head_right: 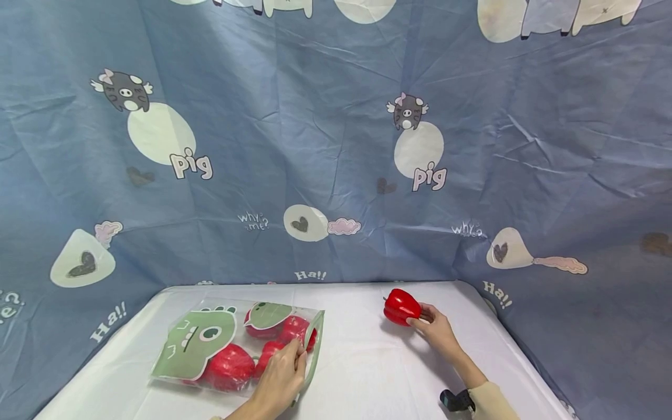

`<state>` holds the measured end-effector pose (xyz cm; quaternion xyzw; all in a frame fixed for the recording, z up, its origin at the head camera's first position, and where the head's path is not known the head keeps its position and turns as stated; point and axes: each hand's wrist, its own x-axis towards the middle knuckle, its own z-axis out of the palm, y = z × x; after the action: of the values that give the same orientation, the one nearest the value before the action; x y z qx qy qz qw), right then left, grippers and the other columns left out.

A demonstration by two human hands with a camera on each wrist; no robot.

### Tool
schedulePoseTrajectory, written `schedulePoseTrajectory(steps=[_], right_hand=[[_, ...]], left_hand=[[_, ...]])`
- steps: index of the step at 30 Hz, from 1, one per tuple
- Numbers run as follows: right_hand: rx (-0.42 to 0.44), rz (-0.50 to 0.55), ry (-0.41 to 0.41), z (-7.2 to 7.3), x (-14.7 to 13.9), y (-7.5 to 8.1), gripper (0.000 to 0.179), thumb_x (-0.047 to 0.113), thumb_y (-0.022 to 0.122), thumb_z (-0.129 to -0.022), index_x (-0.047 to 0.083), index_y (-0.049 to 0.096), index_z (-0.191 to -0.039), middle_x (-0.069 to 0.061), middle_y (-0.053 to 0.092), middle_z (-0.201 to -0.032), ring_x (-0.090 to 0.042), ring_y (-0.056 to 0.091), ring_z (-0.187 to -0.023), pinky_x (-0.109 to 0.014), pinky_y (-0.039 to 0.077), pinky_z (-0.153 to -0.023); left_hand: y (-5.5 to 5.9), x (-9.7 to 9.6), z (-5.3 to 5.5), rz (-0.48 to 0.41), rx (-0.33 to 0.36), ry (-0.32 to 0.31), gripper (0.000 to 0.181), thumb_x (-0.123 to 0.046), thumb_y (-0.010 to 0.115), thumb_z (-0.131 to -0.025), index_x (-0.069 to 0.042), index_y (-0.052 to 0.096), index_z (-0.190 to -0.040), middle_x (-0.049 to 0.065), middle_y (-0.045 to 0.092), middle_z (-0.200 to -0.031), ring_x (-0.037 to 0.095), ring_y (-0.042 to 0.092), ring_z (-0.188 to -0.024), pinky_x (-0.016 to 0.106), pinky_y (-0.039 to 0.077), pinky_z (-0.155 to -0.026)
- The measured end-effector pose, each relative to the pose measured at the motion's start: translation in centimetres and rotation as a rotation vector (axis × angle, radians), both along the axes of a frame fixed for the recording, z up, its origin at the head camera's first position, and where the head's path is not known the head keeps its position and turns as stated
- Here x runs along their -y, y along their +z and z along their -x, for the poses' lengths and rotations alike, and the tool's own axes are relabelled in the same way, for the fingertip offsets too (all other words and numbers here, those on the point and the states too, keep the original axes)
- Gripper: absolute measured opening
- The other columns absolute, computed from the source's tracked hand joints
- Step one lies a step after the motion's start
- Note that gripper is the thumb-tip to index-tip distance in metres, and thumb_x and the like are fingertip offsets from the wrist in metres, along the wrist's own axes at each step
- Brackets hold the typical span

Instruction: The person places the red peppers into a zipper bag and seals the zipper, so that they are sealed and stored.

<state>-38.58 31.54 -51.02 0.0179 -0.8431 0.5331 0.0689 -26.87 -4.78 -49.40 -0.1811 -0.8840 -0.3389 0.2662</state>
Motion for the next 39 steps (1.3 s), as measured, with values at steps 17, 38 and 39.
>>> schedulePoseTrajectory(steps=[17,38,39], right_hand=[[-0.021,0.038,0.111,-1.9,5.2,-0.1,0.057,0.019,0.076,-0.080,-0.002,0.053,-0.128,-0.017,0.061,-0.124,-0.031,0.059,-0.115,-0.028,0.052,-0.087],[-0.001,0.119,0.364,-3.5,10.5,-0.4,0.055,0.011,0.074,-0.081,-0.007,0.051,-0.127,-0.020,0.060,-0.119,-0.030,0.062,-0.110,-0.028,0.054,-0.085],[0.001,0.120,0.366,-3.4,10.6,-0.5,0.055,0.011,0.074,-0.081,-0.007,0.050,-0.128,-0.020,0.060,-0.120,-0.030,0.062,-0.110,-0.028,0.054,-0.085]], left_hand=[[0.0,-0.1,-0.1,0.005,0.002,0.010,0.016,-0.001,0.061,-0.085,-0.011,0.053,-0.077,-0.003,0.057,-0.066,0.002,0.053,-0.058,0.019,0.042,-0.050],[0.1,-0.1,-0.1,0.004,0.013,0.026,0.019,-0.003,0.062,-0.086,-0.014,0.050,-0.075,-0.007,0.049,-0.064,0.001,0.043,-0.056,0.019,0.039,-0.050],[0.1,-0.1,-0.1,0.002,0.020,0.023,0.019,-0.003,0.062,-0.086,-0.014,0.050,-0.075,-0.008,0.049,-0.064,0.001,0.043,-0.056,0.019,0.039,-0.050]])
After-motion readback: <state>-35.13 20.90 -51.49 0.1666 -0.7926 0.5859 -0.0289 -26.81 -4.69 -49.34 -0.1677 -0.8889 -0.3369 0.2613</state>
